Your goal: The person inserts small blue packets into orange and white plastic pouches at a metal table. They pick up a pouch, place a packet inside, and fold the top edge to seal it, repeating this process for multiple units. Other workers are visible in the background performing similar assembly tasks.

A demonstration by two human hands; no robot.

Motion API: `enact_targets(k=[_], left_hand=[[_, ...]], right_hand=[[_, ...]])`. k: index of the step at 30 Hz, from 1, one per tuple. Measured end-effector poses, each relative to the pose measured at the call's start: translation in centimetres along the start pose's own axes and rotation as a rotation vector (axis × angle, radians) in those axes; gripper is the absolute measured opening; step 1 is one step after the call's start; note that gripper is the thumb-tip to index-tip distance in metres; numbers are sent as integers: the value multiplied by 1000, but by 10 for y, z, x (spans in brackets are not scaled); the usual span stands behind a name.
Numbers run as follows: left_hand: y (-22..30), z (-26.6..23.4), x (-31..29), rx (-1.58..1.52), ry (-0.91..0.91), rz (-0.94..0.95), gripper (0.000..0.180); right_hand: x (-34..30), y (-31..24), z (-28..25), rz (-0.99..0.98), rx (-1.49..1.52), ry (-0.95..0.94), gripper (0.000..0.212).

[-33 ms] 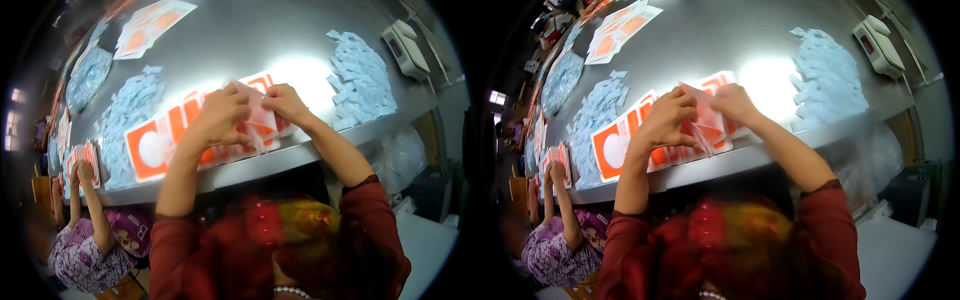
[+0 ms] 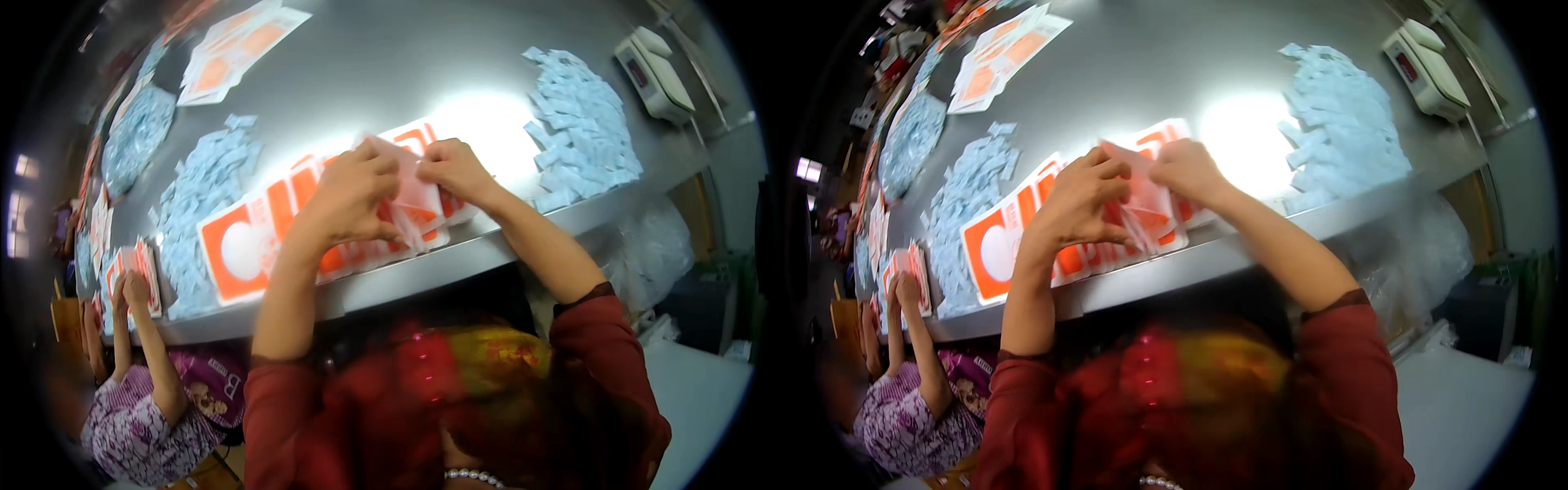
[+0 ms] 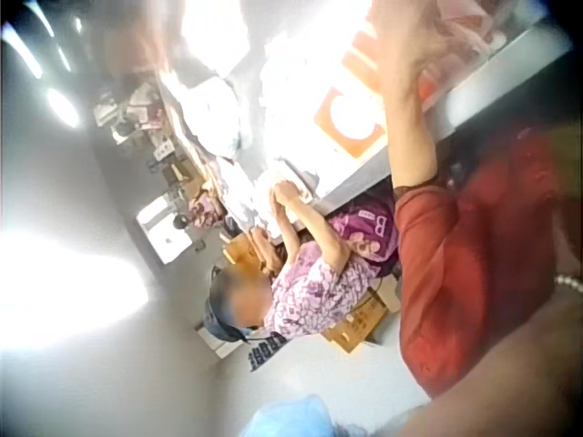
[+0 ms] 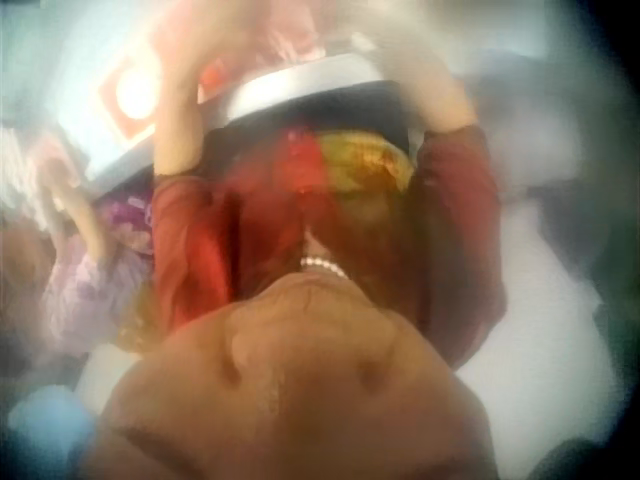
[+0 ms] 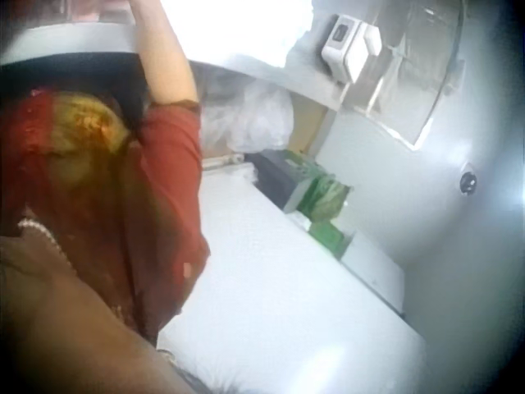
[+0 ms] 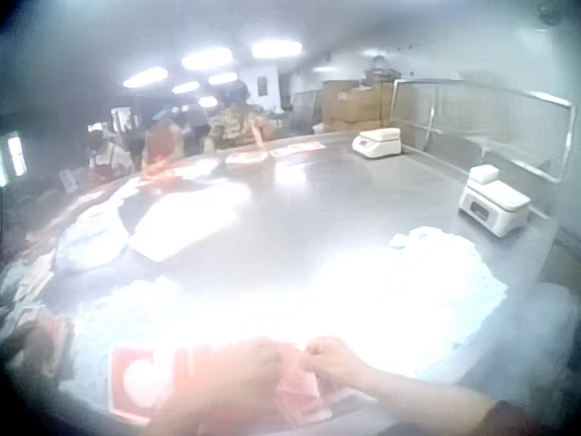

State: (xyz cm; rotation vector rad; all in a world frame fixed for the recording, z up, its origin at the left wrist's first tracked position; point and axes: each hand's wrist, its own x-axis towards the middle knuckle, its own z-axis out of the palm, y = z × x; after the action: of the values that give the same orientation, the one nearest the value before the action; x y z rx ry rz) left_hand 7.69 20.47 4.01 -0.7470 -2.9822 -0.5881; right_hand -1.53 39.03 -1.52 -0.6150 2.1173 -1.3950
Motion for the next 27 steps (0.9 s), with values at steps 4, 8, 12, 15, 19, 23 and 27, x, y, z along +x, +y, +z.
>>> enact_targets(k=[4, 8, 12, 15, 19, 23, 27], left_hand=[[7, -7, 0, 1, -81, -80, 50], [7, 4, 1, 65, -38, -112, 47], [4, 10, -2, 53, 55, -53, 44], [4, 9, 1, 68, -3, -48, 42], [4, 9, -2, 72, 31, -71, 41], [6, 8, -5, 73, -18, -103, 41], [8, 2, -2, 49, -40, -109, 42]], right_hand=[[-7, -16, -8, 123, -67, -91, 26], [-4, 2, -50, -84, -576, 306, 30], [-8, 44, -132, 49, -1162, 398, 20], [-13, 78, -151, 116, -1301, 332, 16], [-7, 72, -138, 42, -1264, 400, 18], [-25, 0, -92, -49, 23, 189, 26], [-28, -38, -29, -77, 236, -82, 34]])
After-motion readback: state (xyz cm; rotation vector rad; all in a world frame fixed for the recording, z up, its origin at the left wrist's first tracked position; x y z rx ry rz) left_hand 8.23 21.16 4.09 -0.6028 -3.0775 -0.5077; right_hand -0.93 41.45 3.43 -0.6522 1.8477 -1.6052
